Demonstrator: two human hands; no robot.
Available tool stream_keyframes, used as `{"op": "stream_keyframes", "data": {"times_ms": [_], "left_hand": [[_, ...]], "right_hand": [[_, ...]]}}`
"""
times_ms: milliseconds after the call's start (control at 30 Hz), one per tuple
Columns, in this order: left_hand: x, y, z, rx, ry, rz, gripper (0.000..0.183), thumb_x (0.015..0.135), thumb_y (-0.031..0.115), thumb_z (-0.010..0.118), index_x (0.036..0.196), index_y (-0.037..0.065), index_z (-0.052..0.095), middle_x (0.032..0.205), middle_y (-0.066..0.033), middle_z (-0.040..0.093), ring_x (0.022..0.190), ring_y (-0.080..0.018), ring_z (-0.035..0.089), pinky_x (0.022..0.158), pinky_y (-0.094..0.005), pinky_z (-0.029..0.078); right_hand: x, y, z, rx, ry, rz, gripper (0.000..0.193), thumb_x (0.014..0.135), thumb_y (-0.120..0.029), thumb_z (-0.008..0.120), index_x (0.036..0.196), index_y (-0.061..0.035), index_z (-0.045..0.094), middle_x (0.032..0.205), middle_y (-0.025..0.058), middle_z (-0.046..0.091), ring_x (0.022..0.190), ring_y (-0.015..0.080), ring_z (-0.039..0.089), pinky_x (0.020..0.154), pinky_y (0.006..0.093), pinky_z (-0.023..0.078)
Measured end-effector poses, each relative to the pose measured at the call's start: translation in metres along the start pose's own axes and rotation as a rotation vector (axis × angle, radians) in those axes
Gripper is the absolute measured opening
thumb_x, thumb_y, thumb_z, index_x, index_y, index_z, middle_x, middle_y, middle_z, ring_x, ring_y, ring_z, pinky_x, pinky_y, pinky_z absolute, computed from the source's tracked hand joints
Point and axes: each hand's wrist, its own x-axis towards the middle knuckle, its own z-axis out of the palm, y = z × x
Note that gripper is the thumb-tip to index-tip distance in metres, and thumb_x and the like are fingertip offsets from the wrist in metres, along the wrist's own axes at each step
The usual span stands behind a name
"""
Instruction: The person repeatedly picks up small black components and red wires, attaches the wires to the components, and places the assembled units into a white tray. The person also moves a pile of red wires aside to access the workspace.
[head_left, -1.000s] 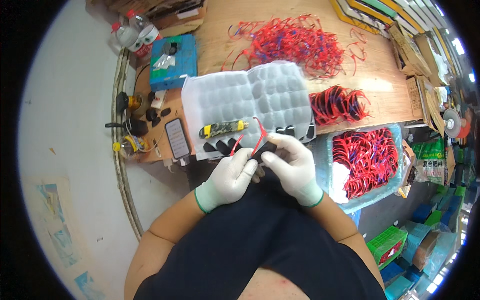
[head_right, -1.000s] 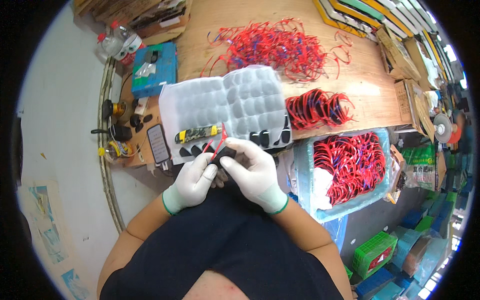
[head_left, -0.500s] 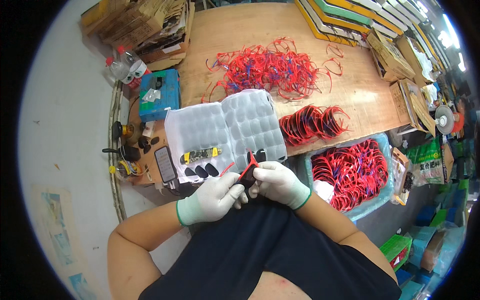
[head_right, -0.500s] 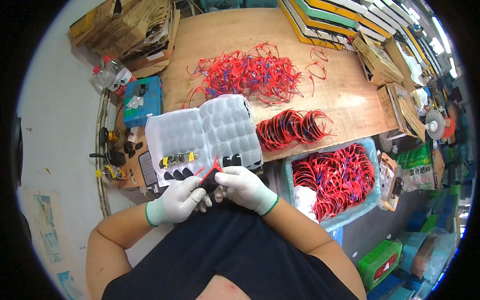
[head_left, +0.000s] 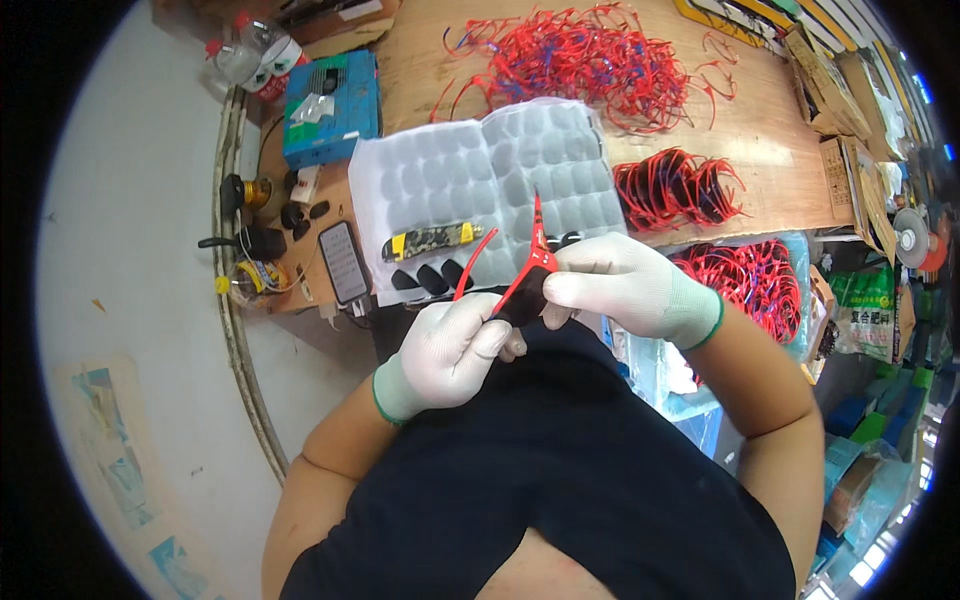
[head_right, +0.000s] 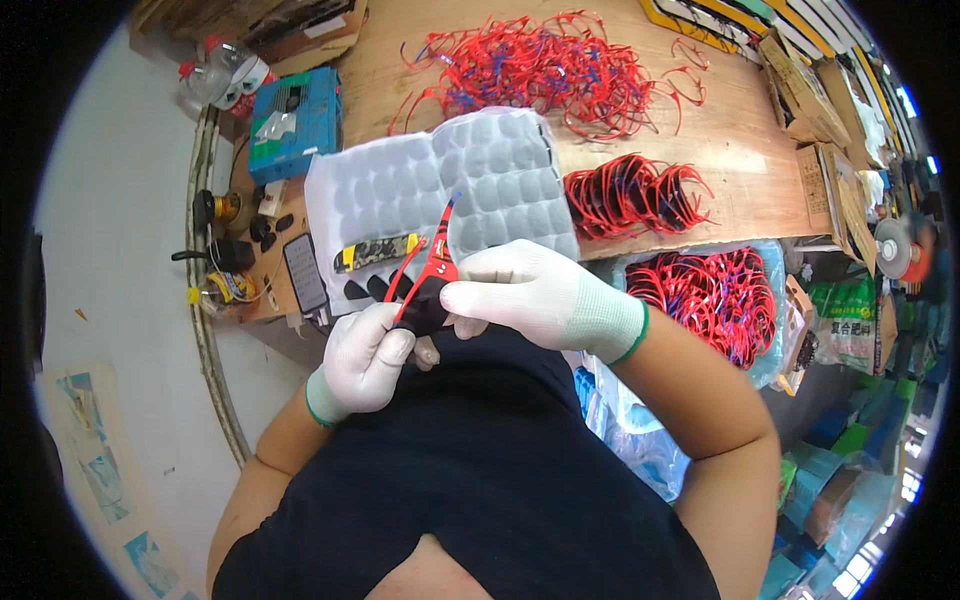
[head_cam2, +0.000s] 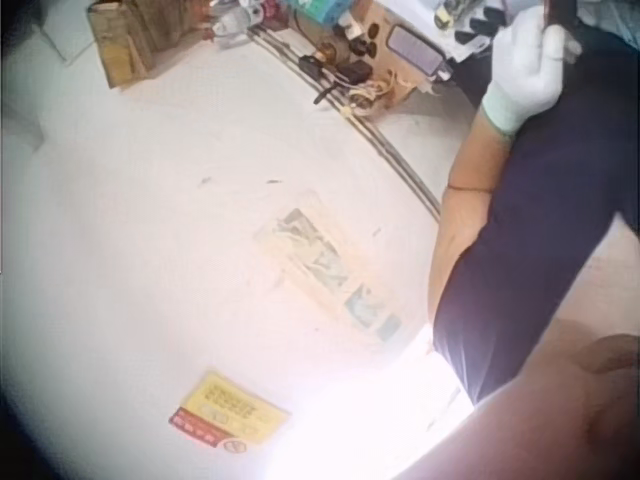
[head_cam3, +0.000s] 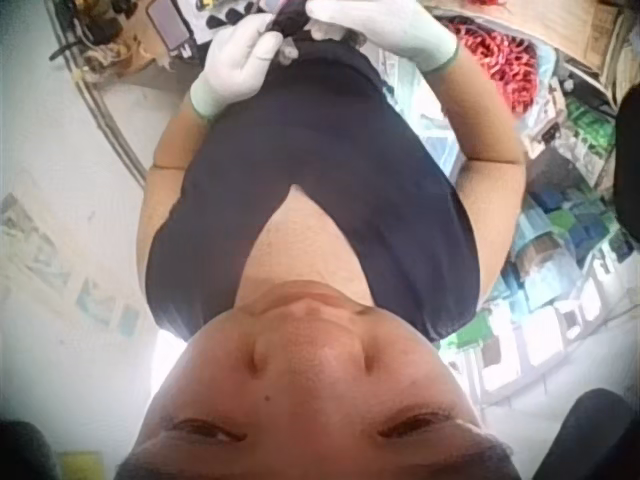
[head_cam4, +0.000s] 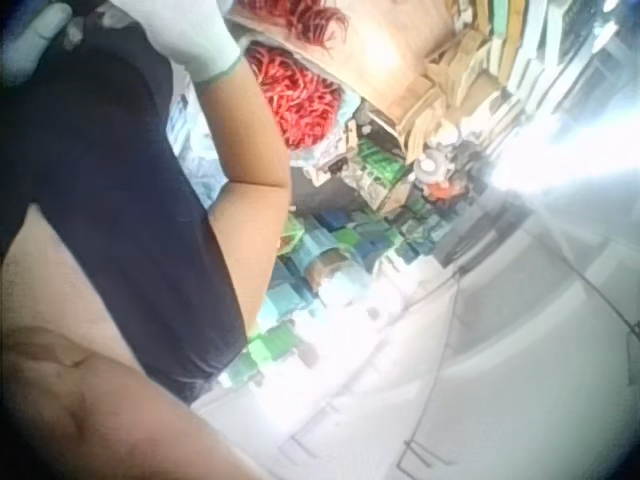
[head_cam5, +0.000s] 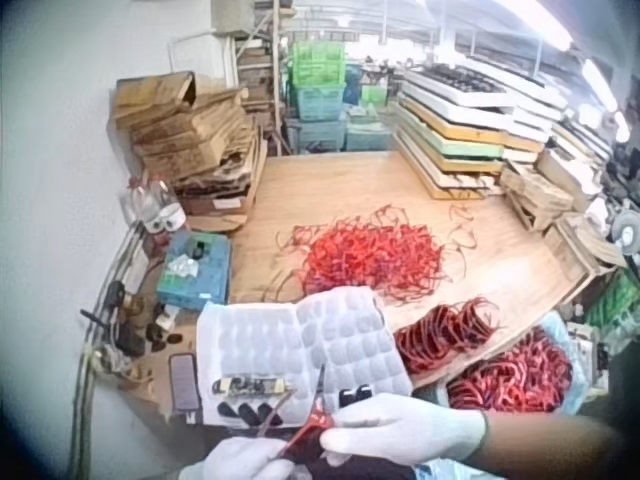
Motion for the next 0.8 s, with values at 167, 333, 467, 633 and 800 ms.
{"op": "stream_keyframes", "data": {"times_ms": [167,333,467,633,800], "left_hand": [[-0.014,-0.018,-0.012,0.123,-0.074,0.04,0.013,0.1,0.006,0.055,0.108,0.0,0.063,0.075,-0.0087,0.068,0.065,-0.0237,0.07,0.062,-0.0338,0.056],[-0.044,-0.042,-0.027,0.171,-0.077,0.05,0.008,0.099,0.007,0.057,0.099,0.002,0.063,0.071,-0.0099,0.065,0.063,-0.0273,0.069,0.059,-0.0365,0.054],[-0.045,-0.035,-0.045,-0.017,-0.097,-0.109,0.01,0.101,0.009,0.055,0.098,0.002,0.062,0.073,-0.0098,0.068,0.064,-0.0255,0.07,0.06,-0.035,0.054],[-0.05,-0.035,-0.065,-0.176,-0.201,-0.204,0.016,0.104,0.013,0.052,0.107,0.001,0.062,0.077,-0.01,0.071,0.066,-0.0225,0.07,0.064,-0.0333,0.055],[-0.04,-0.022,-0.062,-0.162,-0.199,-0.097,0.032,0.1,0.011,0.06,0.129,0.001,0.053,0.083,-0.0127,0.071,0.067,-0.0304,0.07,0.064,-0.039,0.055]], "right_hand": [[0.024,0.077,0.049,0.59,0.076,-0.095,0.031,0.102,-0.026,0.063,0.107,0.0035,0.069,0.096,0.0068,0.069,0.084,0.0136,0.061,0.081,0.03,0.049],[0.034,0.101,0.086,0.603,0.146,-0.048,0.032,0.102,-0.029,0.061,0.105,0.0022,0.068,0.092,0.0054,0.067,0.08,0.0118,0.057,0.077,0.0282,0.047],[0.031,0.085,0.105,0.314,0.302,-0.149,0.031,0.104,-0.027,0.055,0.101,0.0011,0.068,0.092,0.0027,0.066,0.082,0.0087,0.056,0.077,0.0263,0.046],[0.023,0.066,0.134,0.249,0.395,-0.151,0.01,0.098,-0.008,0.068,0.103,0.0004,0.067,0.095,0.0024,0.068,0.088,0.0088,0.061,0.081,0.0267,0.05],[0.02,0.056,0.133,0.271,0.372,-0.134,0.012,0.1,-0.008,0.067,0.107,0.0015,0.067,0.097,0.0059,0.073,0.091,0.0106,0.066,0.083,0.0278,0.053]]}}
